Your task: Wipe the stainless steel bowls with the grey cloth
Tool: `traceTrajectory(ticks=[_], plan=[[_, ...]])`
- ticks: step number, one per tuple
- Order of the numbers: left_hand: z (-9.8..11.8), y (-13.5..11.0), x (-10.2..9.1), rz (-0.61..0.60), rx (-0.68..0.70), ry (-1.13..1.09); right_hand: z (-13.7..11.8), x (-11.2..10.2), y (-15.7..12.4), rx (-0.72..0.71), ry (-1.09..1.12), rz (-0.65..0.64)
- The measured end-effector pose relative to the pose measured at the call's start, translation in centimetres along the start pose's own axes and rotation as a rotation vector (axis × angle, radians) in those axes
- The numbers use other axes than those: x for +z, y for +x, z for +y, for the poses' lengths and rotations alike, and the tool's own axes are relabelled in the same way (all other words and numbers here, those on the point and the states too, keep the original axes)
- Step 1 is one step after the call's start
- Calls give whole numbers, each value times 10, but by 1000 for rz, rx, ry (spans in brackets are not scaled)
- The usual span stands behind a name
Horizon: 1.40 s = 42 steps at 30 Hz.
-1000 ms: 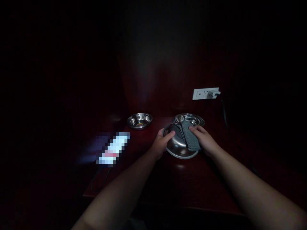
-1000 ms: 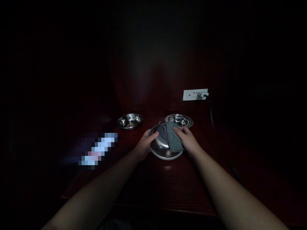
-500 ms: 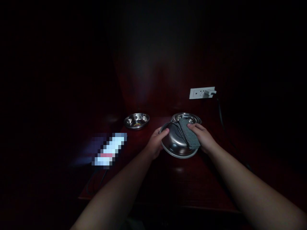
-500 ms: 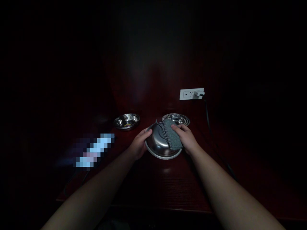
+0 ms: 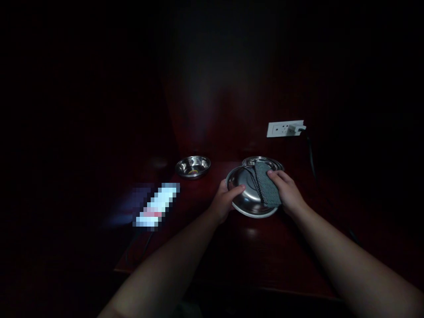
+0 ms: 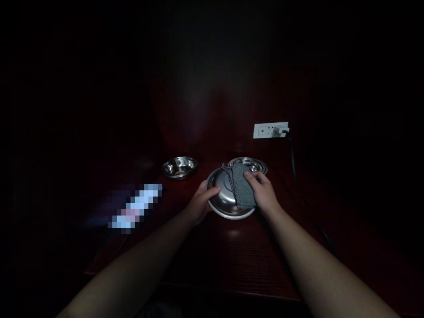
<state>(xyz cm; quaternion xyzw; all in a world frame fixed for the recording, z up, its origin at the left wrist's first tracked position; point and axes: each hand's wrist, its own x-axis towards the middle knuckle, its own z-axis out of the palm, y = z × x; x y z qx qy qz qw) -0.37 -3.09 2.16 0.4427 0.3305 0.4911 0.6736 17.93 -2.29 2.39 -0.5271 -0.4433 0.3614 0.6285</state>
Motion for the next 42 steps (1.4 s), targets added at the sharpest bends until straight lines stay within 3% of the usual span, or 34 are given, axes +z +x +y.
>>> traceTrajectory(ticks=[4,8,12,17,20,26,30,34,42], plan=[[-2,2,-1,-13,-60,-3,0,-1,-1,25,76,57],[-7,7,-3,-50,-25,-22,2,-2,0,62,112,91],[-7,13,-4,-46,41,-64,4,-3,1,80,127,38],[-8,21,-6,53,67,-67,3,-1,-1,48,28,-75],[-7,24,-7,15,97,-69,3,0,0,71,51,-84],[-3,19,-4,-6,126,-212,1,-1,4,63,161,31],[-8,13,-1,-41,32,-140,0,0,3,52,151,64],[-10,12,-1,32,-14,-12,0,1,1,52,108,23],[2,12,-4,70,6,-7,3,-1,1,62,77,-125]])
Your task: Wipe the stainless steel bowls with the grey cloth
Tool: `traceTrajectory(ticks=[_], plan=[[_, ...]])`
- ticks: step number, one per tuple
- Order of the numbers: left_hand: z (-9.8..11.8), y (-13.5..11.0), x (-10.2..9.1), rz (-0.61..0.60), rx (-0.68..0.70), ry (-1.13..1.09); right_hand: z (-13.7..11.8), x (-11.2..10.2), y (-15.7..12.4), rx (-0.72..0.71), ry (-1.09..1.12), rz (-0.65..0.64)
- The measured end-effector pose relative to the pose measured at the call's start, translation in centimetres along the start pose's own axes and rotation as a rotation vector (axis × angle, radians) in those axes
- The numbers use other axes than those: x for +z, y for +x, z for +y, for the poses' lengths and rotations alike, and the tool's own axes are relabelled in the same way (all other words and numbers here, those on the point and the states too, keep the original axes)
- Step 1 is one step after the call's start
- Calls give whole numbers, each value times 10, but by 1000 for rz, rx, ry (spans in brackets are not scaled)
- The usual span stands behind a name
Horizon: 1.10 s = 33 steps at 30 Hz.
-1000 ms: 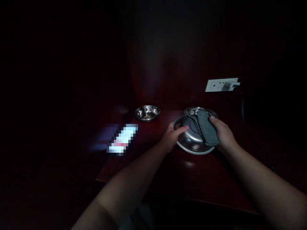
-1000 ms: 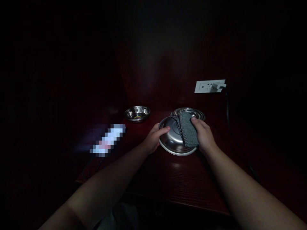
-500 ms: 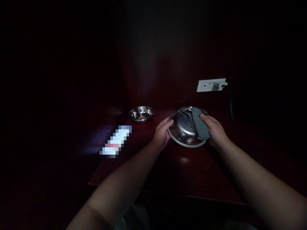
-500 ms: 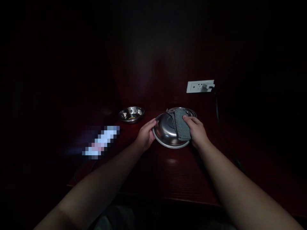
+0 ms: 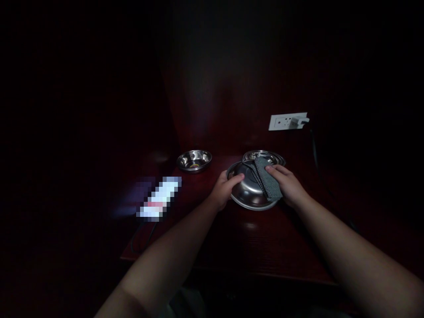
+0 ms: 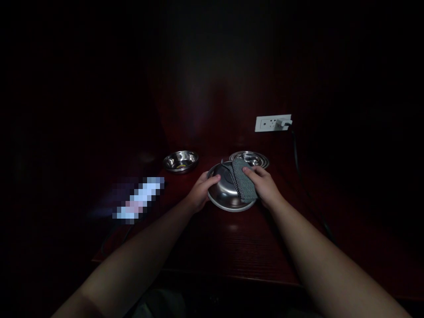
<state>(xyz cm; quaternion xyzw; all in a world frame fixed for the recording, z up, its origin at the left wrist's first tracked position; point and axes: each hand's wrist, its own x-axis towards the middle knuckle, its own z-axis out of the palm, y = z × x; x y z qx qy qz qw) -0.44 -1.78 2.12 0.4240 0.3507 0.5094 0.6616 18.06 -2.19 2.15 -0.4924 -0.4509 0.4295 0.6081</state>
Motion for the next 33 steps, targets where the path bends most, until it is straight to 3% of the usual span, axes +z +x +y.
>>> traceTrajectory(ticks=[6,18,25,33], plan=[[-2,3,-2,-31,10,-34,2,0,1,11,24,-10],[0,3,1,90,96,-256,-4,5,1,-12,92,156],[-7,0,0,55,81,-24,1,4,1,19,45,79],[-8,8,-2,73,75,-143,2,3,1,13,11,43]])
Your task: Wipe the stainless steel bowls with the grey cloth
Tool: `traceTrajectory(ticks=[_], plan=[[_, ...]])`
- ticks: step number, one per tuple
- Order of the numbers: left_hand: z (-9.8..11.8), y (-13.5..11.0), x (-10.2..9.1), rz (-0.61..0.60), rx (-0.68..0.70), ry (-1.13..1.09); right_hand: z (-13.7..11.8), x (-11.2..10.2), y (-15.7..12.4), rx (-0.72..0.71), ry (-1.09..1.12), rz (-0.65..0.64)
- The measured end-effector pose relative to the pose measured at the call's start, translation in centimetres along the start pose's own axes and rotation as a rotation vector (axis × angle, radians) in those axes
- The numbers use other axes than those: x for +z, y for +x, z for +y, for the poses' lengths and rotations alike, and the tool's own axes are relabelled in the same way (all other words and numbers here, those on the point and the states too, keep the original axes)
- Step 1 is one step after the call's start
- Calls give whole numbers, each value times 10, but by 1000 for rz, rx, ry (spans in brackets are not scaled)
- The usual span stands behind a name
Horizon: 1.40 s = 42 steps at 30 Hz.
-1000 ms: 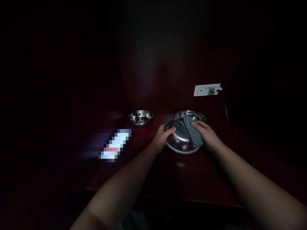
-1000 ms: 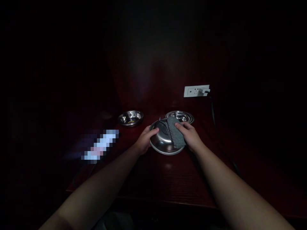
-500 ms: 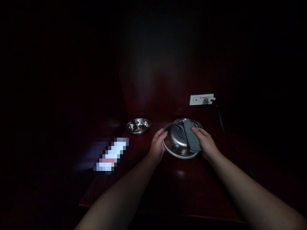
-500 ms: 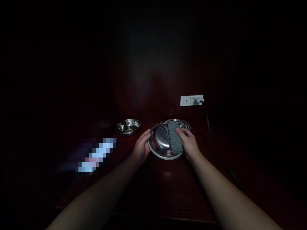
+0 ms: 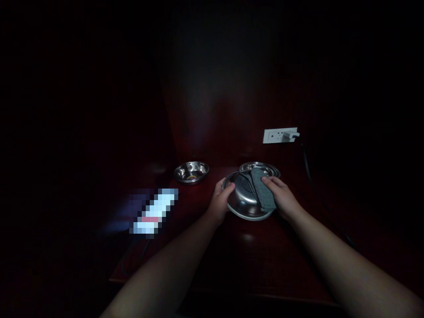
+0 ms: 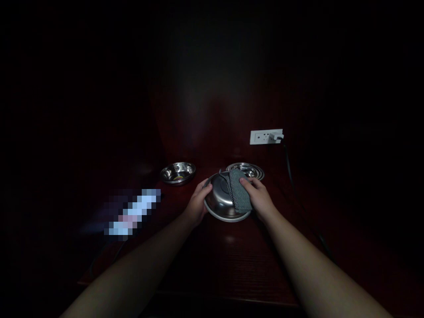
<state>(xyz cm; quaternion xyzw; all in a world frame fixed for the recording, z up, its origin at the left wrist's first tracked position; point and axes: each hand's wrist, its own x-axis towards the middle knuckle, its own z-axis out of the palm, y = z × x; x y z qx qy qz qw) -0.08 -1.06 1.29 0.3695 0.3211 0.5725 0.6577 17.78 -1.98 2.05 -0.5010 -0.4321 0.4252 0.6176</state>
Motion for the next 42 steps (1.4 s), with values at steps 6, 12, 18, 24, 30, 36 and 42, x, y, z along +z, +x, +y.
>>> traceTrajectory(ticks=[6,12,18,24,30,36,42], plan=[[13,-6,6,-168,-103,-302,-2,2,-2,-7,20,-1],[17,-8,6,-133,-94,-333,1,3,-1,-51,11,11],[5,-9,3,-21,8,12,1,2,-1,-52,18,29],[1,-3,0,28,19,173,1,0,-1,-8,-33,-31],[-1,3,-1,2,-66,65,0,0,-2,35,-10,-40],[10,-4,3,-40,-157,-143,-4,1,1,39,86,115],[4,-16,8,-108,-203,-66,3,1,3,-35,45,176]])
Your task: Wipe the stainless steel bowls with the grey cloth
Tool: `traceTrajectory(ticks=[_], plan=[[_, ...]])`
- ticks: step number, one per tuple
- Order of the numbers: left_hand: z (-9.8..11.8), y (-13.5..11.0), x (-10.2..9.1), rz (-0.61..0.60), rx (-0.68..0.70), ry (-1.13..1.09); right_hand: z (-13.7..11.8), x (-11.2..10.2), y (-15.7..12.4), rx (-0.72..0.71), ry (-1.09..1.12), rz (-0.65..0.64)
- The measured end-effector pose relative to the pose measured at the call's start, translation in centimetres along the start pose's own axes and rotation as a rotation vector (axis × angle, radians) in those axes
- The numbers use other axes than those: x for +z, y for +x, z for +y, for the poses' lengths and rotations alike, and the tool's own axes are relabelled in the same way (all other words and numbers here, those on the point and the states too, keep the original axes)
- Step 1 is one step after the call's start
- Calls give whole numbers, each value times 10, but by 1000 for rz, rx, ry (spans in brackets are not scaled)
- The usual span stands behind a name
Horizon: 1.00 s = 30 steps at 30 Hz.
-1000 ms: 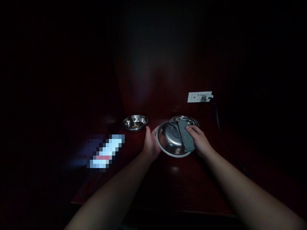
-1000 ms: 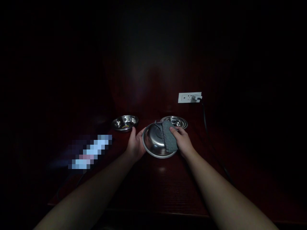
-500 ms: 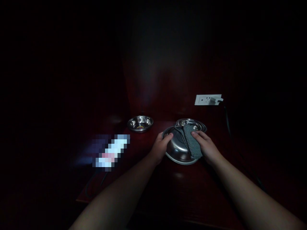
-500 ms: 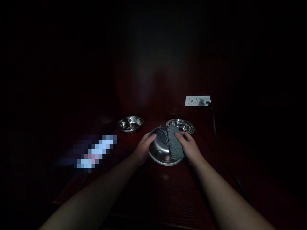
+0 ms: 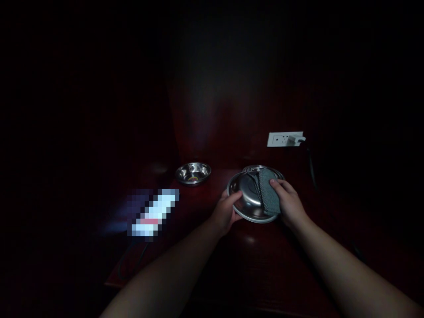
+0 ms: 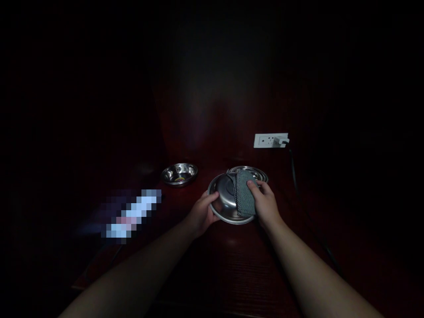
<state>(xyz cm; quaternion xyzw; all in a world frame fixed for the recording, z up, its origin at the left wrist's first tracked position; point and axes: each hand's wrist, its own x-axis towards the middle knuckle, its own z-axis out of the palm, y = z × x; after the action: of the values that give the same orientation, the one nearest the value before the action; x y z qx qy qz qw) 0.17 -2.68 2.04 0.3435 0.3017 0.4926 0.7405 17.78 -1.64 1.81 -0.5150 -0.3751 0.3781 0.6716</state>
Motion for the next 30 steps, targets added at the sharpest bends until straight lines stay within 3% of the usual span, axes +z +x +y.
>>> traceTrajectory(ticks=[5,19,25,30], plan=[[-7,1,-3,2,-18,97,3,-1,0,-34,-65,4],[-1,7,-10,63,-12,200,-7,0,-11,-95,-155,-80],[3,9,-10,72,7,226,-8,4,-12,-26,-87,-62],[10,9,-11,73,-22,223,-9,4,-12,75,-59,-161]])
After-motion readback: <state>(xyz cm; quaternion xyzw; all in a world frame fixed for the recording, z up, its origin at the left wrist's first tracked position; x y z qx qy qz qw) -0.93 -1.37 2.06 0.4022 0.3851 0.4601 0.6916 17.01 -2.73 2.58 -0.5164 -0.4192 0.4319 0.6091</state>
